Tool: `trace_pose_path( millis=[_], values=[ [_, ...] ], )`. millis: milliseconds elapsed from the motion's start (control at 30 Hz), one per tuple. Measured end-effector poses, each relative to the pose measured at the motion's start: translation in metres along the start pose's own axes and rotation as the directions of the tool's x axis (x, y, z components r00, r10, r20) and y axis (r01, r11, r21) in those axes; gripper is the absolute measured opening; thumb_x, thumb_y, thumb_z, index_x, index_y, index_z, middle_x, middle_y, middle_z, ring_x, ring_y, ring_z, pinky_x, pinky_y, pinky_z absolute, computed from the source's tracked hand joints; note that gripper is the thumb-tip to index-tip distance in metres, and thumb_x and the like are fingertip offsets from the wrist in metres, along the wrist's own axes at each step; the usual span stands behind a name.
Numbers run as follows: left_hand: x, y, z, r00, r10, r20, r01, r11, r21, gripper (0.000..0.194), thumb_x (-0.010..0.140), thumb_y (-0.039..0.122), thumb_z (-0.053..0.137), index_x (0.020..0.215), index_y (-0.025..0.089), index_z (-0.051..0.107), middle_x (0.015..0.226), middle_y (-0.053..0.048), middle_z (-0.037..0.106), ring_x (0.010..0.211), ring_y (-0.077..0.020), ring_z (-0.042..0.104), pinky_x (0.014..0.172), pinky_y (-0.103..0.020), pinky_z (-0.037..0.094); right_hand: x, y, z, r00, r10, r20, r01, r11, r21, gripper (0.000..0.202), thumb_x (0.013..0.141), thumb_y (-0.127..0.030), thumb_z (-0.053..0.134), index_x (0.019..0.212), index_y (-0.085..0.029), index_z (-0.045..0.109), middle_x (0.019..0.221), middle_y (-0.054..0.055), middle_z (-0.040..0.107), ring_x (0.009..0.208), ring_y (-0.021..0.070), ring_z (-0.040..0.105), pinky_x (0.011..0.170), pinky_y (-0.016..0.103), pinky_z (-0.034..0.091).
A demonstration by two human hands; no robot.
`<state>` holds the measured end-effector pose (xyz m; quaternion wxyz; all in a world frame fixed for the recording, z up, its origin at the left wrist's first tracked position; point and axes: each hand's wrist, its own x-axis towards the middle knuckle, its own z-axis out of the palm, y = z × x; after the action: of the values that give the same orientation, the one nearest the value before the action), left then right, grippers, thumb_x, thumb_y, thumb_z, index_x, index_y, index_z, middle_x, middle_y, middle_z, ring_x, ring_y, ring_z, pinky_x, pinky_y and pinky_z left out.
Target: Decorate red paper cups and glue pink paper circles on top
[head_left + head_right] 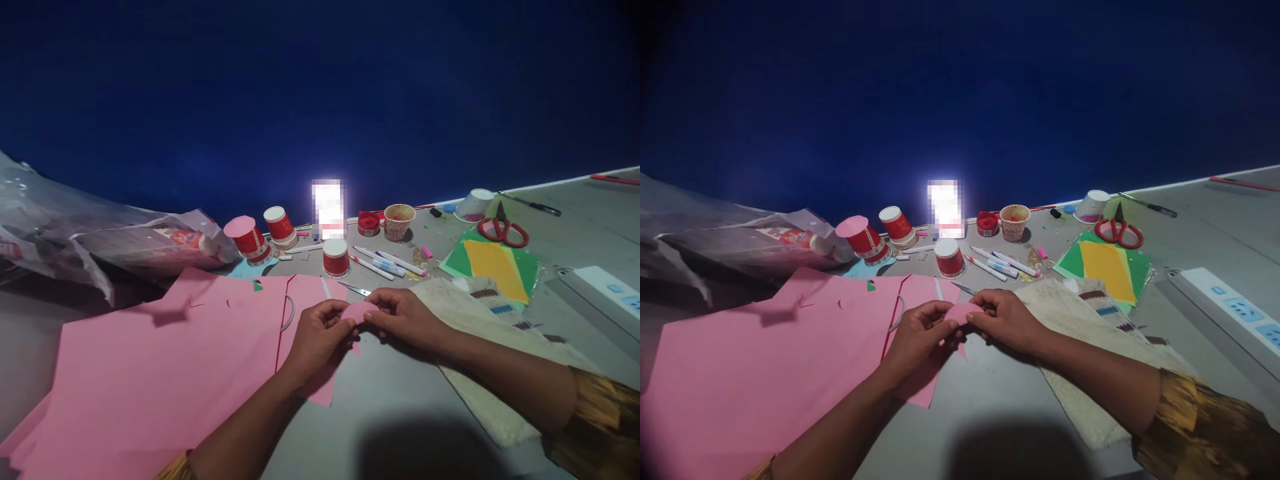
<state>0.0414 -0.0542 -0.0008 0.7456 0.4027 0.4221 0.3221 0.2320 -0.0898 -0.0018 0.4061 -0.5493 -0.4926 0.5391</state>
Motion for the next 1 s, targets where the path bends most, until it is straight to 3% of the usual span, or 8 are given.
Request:
trace_pose_path(
  millis=[433,1000],
  values=[
    [0.0014,0.0043,-0.0020,0.999,-0.024,-0.021,0.027,0.986,0.165,0.036,0.068,0.035,0.089,0.091,0.011,0.074,0.061,-0.005,0.071,0.055,-0.0152,0.067,0.048,-0.022,0.046,-0.0009,-0.0039,0.0007,1.000,0.011,-0.014,-0.011,0.999,-0.049,0.024,0.079,-0.039,0.073,0.087,-0.017,0.069,0.066,-0.002,0.064,0.053,0.0118,0.056,0.051,0.023,0.043],
    [0.0024,-0.0010,-0.0021,0.999,-0.039,-0.010,0.040,0.990,0.134,0.030,0.069,0.031,0.088,0.085,0.010,0.074,0.059,-0.005,0.070,0.052,-0.0137,0.066,0.046,-0.020,0.045,0.0000,-0.0016,0.0011,1.000,0.016,-0.015,-0.018,0.993,-0.116,0.025,0.080,-0.041,0.070,0.088,-0.017,0.071,0.065,-0.002,0.065,0.053,0.0129,0.057,0.050,0.024,0.044]
  ],
)
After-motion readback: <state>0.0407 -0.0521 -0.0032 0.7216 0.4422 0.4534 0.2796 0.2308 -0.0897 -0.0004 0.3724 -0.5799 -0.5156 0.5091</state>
